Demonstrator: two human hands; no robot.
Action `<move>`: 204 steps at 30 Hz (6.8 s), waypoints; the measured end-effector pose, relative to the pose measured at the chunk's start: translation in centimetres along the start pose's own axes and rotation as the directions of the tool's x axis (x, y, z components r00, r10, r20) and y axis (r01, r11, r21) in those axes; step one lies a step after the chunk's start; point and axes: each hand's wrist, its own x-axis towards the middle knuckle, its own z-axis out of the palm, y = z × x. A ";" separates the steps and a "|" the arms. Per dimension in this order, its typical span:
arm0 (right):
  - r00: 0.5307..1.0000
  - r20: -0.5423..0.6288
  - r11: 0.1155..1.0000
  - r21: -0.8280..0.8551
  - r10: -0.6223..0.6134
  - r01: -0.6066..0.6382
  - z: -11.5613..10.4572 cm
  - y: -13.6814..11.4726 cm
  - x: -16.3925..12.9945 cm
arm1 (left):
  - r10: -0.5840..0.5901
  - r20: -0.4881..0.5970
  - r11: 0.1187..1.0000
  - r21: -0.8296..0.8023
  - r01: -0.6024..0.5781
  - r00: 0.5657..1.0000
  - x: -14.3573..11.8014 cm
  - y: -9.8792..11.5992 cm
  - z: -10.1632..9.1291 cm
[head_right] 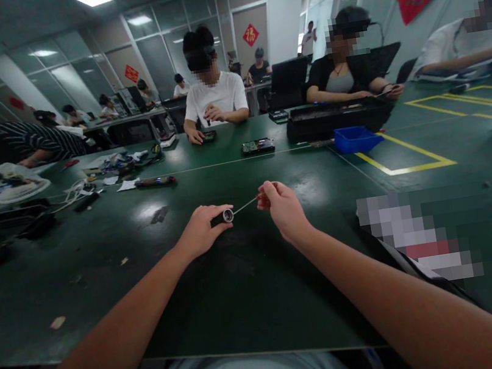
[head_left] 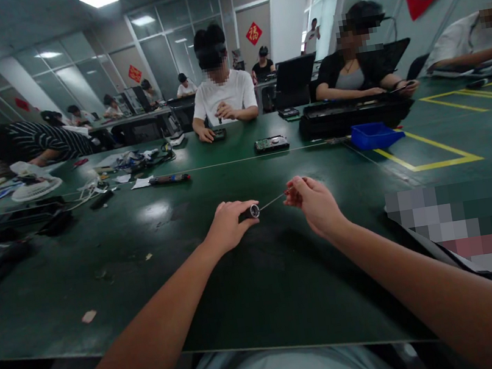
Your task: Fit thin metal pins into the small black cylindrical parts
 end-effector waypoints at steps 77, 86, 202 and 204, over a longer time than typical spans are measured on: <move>0.918 0.227 0.781 -0.483 -0.325 0.396 0.4 -1.9 -2.3 | 0.002 -0.041 1.000 -0.028 -0.003 0.999 -0.2 -0.3 0.4; 0.906 0.296 0.745 -0.520 -0.301 0.418 0.3 -2.3 -2.7 | 0.019 -0.047 0.999 -0.032 -0.021 0.999 -0.2 -0.3 0.4; 0.894 0.229 0.637 -0.635 -0.384 0.436 -0.5 -2.5 -2.1 | -0.098 0.318 0.960 0.281 0.005 0.943 1.2 4.0 0.7; 0.894 0.233 0.637 -0.634 -0.384 0.439 -0.5 -2.5 -2.2 | -0.094 0.306 0.975 0.222 0.025 0.947 1.3 3.8 0.6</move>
